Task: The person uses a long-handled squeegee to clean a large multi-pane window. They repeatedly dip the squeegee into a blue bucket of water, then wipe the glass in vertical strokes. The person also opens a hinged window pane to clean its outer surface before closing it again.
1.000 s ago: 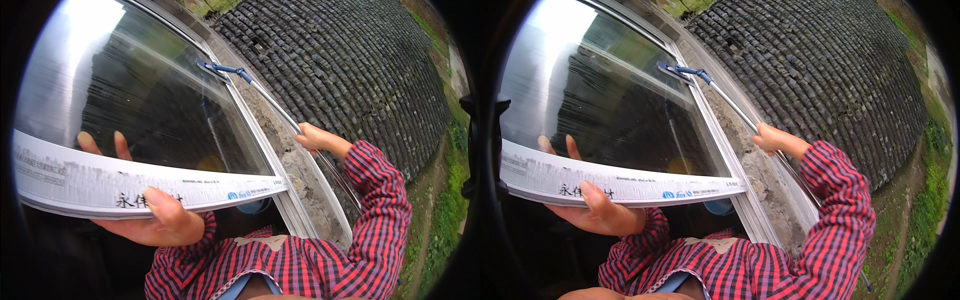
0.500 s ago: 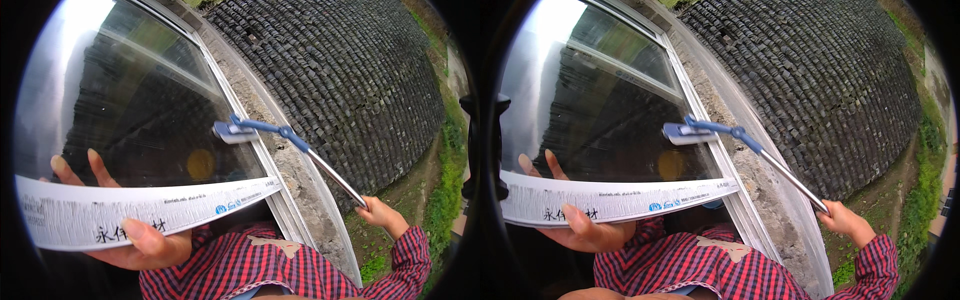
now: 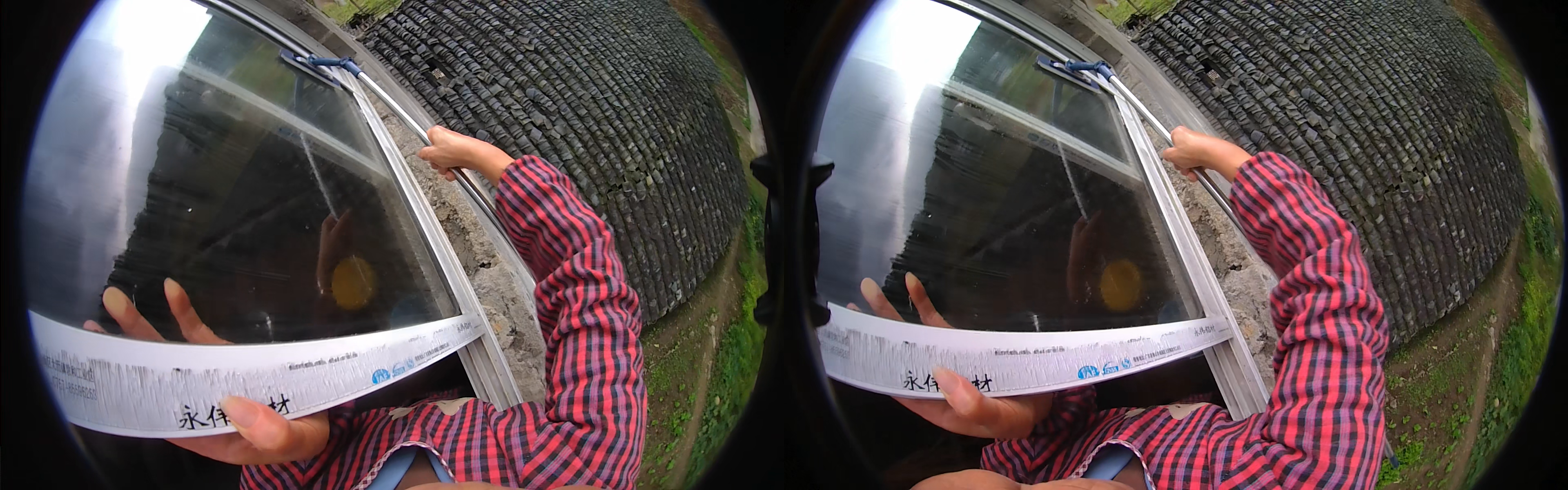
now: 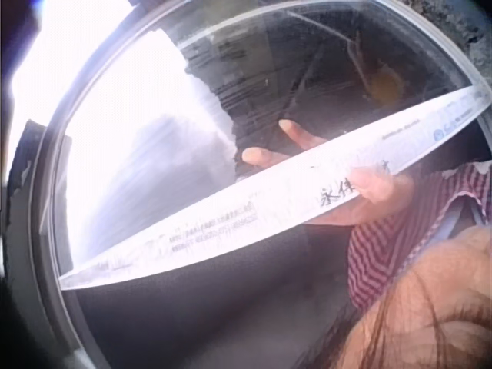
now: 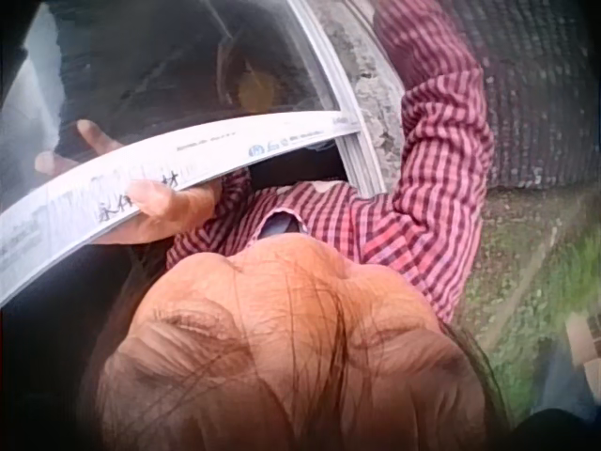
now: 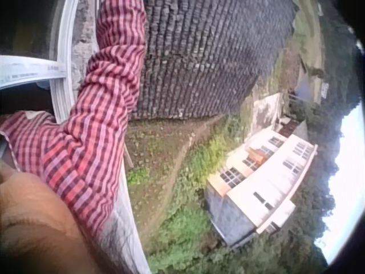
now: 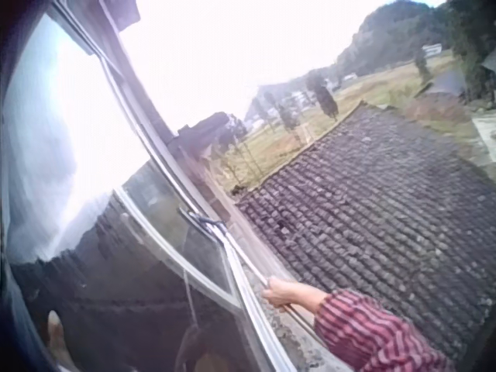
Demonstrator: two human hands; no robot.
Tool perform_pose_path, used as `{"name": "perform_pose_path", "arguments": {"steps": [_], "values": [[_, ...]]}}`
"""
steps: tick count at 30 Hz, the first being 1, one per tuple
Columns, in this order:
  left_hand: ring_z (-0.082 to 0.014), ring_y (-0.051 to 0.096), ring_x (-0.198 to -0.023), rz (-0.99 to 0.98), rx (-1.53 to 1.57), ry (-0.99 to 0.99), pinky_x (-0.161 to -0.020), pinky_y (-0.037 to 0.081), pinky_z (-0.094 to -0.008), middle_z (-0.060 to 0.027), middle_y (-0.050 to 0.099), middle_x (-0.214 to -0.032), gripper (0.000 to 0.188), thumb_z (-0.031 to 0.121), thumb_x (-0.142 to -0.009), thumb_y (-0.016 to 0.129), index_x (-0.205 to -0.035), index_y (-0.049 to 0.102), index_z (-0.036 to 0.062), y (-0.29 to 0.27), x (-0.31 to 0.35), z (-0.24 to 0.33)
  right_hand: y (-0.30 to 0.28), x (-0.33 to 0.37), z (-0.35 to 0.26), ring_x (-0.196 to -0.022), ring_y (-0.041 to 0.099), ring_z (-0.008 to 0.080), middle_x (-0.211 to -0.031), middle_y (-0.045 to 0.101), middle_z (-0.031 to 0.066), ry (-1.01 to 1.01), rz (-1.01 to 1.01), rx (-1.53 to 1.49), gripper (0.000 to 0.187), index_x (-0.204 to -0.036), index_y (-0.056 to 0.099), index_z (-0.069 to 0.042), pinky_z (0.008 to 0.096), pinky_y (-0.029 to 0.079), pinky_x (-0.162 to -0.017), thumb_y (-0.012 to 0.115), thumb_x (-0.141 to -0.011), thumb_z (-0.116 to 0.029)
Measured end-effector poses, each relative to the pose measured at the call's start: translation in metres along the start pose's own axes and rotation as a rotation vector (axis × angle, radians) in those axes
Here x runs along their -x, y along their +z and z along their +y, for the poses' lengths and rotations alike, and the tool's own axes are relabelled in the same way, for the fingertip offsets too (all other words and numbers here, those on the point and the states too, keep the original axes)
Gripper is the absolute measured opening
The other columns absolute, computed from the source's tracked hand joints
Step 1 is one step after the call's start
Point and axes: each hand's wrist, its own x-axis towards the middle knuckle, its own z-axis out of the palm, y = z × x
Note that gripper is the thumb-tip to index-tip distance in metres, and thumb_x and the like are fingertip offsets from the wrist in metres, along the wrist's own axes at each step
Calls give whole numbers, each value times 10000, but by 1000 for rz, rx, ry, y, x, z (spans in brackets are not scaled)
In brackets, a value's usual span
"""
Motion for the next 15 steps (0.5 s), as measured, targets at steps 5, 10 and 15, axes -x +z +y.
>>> {"name": "perform_pose_path", "arguments": {"steps": [5,10,15], "values": [[-474,345,-1455,71,209,-8,-1150,377,-626,-272,183,-1632,931,317,-866,487,-1614,28,10,5,6,-1,10,148,22,-464,615,184,-538,611,74,-54,-99,62,351,-785,567,41,331,496,-418,532,-997,-237],[-461,347,-1457,142,327,-6,-1151,383,-620,-260,189,-1634,901,317,-907,512,-1614,46,9,12,8,2,29,384,51,-671,479,113,-698,510,16,237,-103,-31,187,-878,534,-18,344,454,-612,634,-943,-162],[-457,360,-1452,205,435,-30,-1141,406,-596,-267,236,-1619,921,243,-849,559,-1612,98,9,14,11,1,47,448,50,-621,456,86,-657,472,-33,466,1,21,180,-817,533,-42,294,415,-573,656,-898,-145]]}}
